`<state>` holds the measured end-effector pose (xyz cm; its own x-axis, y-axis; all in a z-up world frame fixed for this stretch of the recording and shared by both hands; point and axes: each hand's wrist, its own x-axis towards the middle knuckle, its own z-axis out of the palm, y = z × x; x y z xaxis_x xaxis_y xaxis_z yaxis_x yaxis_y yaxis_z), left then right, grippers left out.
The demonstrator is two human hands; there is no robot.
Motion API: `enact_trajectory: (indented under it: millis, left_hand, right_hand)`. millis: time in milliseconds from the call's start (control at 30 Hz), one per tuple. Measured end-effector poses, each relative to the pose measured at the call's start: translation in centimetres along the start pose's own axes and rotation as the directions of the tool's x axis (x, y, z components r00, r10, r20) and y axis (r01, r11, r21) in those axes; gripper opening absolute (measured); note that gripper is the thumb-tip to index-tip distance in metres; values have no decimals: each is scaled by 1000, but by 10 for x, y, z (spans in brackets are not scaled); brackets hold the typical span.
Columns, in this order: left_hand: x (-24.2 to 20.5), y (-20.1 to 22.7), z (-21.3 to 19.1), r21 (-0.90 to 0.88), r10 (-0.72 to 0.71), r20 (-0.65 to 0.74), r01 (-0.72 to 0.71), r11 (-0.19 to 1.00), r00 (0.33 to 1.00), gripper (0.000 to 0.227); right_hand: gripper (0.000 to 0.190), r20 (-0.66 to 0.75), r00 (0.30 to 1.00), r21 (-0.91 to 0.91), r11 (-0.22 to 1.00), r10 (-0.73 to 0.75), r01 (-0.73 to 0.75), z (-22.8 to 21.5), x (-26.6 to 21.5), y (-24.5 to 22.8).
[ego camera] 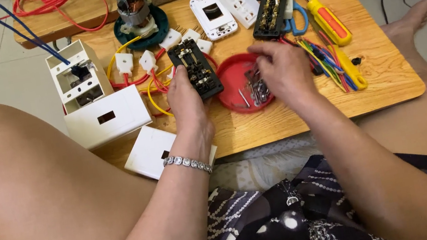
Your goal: The person sits on the floor with a wooden board on their lap and repairs electrical wall sockets and switches. They hold a black socket body, unscrew and remove screws into a red lid, separate white plastic outlet covers, and reassemble the components by hand.
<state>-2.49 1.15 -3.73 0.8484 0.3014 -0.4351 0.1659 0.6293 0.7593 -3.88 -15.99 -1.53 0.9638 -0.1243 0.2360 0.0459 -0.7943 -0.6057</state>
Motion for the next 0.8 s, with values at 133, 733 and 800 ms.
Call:
enact_trajectory:
  millis: [133,733,800]
  left_hand:
    - [-14,8,3,53,9,-14,-8,999,1000,49]
    - [-48,59,13,36,-5,46,4,999,999,32]
    - [-45,58,12,1,19,42,-19,1000,999,32]
  right_hand:
    - [30,-95,995,95,995,30,-21,-13,4,7]
    - [29,-47,925,343,875,378,-341,-43,17,-6]
    - [31,38,948,258,913,317,-316,-43,14,-15]
